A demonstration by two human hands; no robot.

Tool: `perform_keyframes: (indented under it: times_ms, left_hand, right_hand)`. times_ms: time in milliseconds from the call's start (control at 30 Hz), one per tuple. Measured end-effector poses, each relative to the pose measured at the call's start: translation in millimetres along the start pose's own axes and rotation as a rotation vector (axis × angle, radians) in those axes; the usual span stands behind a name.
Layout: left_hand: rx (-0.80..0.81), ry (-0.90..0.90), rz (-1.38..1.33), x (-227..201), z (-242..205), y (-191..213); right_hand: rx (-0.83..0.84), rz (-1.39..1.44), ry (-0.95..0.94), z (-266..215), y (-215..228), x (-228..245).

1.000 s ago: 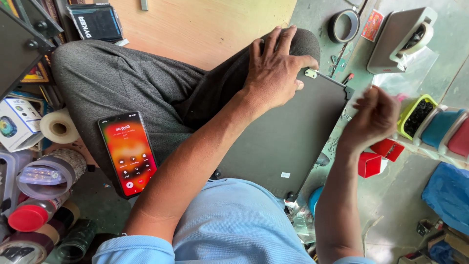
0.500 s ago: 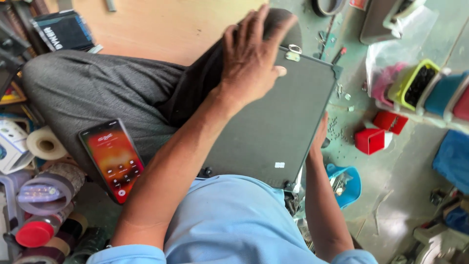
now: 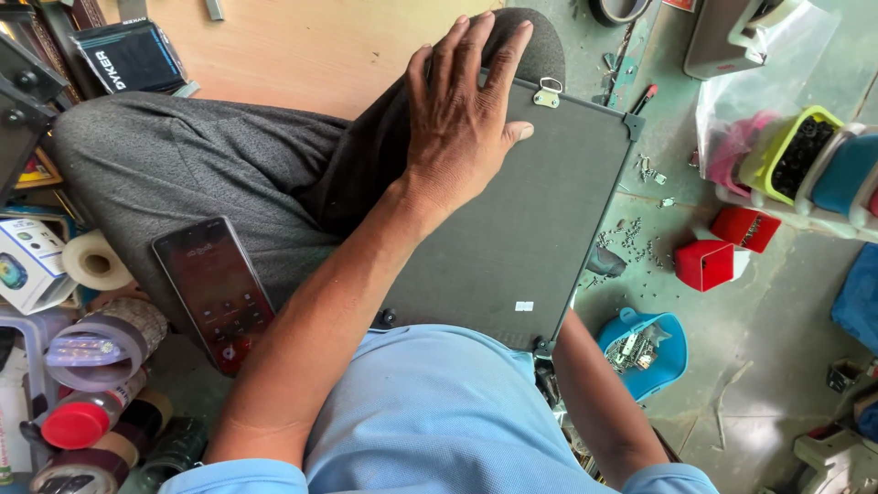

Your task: Assembling the backing and hardware onto picture frames using a drill and cleaning the frame surface.

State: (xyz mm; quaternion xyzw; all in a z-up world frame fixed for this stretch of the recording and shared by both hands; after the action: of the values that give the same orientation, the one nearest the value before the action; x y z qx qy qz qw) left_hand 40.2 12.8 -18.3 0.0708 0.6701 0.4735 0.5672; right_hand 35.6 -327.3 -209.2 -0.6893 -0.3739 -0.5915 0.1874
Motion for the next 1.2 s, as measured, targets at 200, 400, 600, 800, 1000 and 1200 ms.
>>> perform_keyframes:
  times_ms: [200, 400, 600, 800, 1000, 1200]
  left_hand:
    - [-0.008, 0.003, -0.006, -1, -1, -4]
    - [-0.036, 0.006, -0.010, 0, -3, -5]
    - [0.000, 0.025, -0.007, -4, -2, -4]
    - [0.014, 0.015, 0.020, -2, -5, -9]
    - [0.025, 0.050, 0.022, -1, 1, -6]
    - [0.014, 0.017, -0.006, -7, 4, 8]
  right_hand:
    - [-0.101, 0.039, -0.065, -24, 17, -28]
    - [-0.164, 0.094, -0.114, -19, 27, -43]
    - [-0.464, 0.157, -0.098, 65, 56, 125]
    - [-0.402, -0.185, 0.362, 70, 25, 328]
    - [-0.122, -1.023, 0.678, 60, 33, 309]
    - [-0.067, -1.331, 0.580, 101, -23, 347]
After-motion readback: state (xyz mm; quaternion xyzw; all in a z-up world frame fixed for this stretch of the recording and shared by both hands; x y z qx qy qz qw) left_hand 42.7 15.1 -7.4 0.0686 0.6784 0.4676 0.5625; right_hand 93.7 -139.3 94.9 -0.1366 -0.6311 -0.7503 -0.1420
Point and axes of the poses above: each hand's wrist, its own z-axis towards the middle knuckle, its own y-axis out of the back of the hand, x = y × z, the point moved 6 cm from there along z, towards the middle knuckle, and after that the axes turned 13 degrees about y, right-handed, at the moved point
